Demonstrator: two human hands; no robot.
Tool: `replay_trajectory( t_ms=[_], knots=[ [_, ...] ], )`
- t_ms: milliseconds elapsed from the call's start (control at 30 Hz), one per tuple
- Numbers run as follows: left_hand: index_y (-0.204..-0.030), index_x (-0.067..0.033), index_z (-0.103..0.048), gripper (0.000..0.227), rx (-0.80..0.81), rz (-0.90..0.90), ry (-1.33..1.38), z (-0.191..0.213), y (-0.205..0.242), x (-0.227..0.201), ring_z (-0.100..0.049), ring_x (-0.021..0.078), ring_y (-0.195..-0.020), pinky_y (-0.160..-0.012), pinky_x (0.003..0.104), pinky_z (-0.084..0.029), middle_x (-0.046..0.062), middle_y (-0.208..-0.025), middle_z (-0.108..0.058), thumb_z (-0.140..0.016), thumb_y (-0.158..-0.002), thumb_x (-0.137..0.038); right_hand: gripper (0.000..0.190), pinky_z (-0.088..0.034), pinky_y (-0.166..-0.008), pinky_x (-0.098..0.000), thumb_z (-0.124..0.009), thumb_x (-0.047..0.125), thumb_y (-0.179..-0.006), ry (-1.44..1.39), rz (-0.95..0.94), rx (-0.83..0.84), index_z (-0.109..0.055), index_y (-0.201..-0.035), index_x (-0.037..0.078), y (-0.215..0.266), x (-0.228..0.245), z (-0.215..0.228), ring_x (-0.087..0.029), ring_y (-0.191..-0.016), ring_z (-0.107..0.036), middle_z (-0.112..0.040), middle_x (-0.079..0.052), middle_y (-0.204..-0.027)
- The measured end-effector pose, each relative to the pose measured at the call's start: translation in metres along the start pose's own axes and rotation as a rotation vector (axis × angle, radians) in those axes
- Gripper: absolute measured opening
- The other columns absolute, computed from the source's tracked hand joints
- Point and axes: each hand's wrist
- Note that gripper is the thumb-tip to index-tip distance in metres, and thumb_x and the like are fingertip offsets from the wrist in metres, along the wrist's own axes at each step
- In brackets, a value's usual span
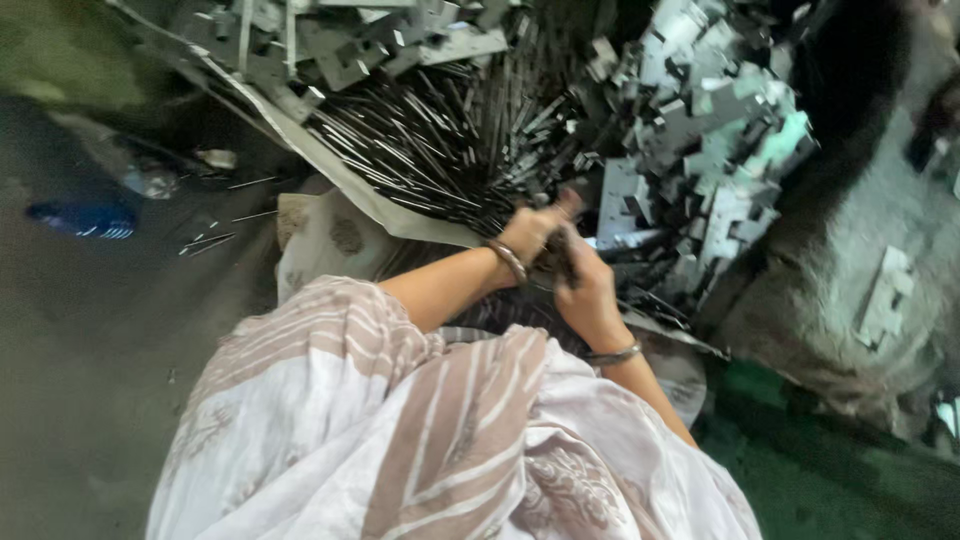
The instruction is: The person sits on the floor and sorts small metal parts by hand, picking them from a large pile and placing them into a metal tray. The person occasionally inspects individual pieces before placing them in the tray.
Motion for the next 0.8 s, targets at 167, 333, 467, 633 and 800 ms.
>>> replay_trajectory(
  t_ms=[167,333,467,633,800],
  knots=[
    [-0.139,-0.0035,-0.054,0.088,0.042,-0.27,-0.935,0.039,-0.024,-0.066,-0.062,0.0266,-0.12,-0.099,0.039,-0.051,0.015,-0.133,-0.064,-0.08,-0.077,-0.06,0.048,-0.058,-0.094,-0.0356,-0.057,-0.007,-0.099,-1.025,-0.509,-0.165,-0.053,-0.147,-0.009,0.0,-0.024,0.041,-0.024,-0.108,-0.071,-0.068,-0.02,-0.129],
    [-0.133,-0.0046,-0.054,0.062,-0.738,-0.443,-1.537,0.176,-0.085,-0.16,-0.054,0.0404,-0.121,-0.103,0.049,-0.046,0.022,-0.133,-0.055,-0.078,-0.088,-0.039,0.05,-0.059,-0.093,-0.035,-0.056,-0.009,-0.097,-1.315,-0.614,-0.306,-0.051,-0.146,-0.012,0.015,-0.032,0.085,-0.027,-0.109,-0.071,-0.069,-0.02,-0.127],
    [-0.131,-0.0056,-0.057,0.059,-0.612,-0.481,-1.872,0.239,-0.111,-0.156,-0.06,0.0417,-0.119,-0.097,0.055,-0.05,0.022,-0.128,-0.059,-0.083,-0.088,-0.036,0.047,-0.059,-0.093,-0.0359,-0.055,-0.008,-0.097,-1.235,-0.623,-0.515,-0.052,-0.144,-0.01,0.033,-0.043,0.114,-0.025,-0.109,-0.071,-0.069,-0.017,-0.127],
    [-0.14,-0.0024,-0.052,0.072,-0.699,-0.512,-2.005,0.273,-0.115,-0.158,-0.059,0.0463,-0.109,-0.088,0.059,-0.048,0.026,-0.127,-0.053,-0.09,-0.083,-0.027,0.046,-0.056,-0.101,-0.0362,-0.057,-0.015,-0.095,-0.717,-0.314,-0.939,-0.056,-0.141,-0.013,0.061,-0.119,0.19,-0.023,-0.112,-0.069,-0.068,-0.018,-0.131],
    [-0.153,-0.0028,-0.042,0.092,-0.744,-0.495,-1.962,0.276,-0.097,-0.173,-0.056,0.0488,-0.109,-0.088,0.06,-0.047,0.029,-0.13,-0.044,-0.091,-0.081,-0.032,0.055,-0.052,-0.102,-0.0417,-0.054,-0.012,-0.092,0.82,-0.473,-0.884,-0.051,-0.147,-0.009,0.086,-0.217,0.292,-0.045,-0.119,-0.065,-0.063,-0.03,-0.135]
  ],
)
Point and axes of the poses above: each hand's wrist, its own y-axis away from the middle knuckle, its own z-axis out of the back of the hand, x = y × z
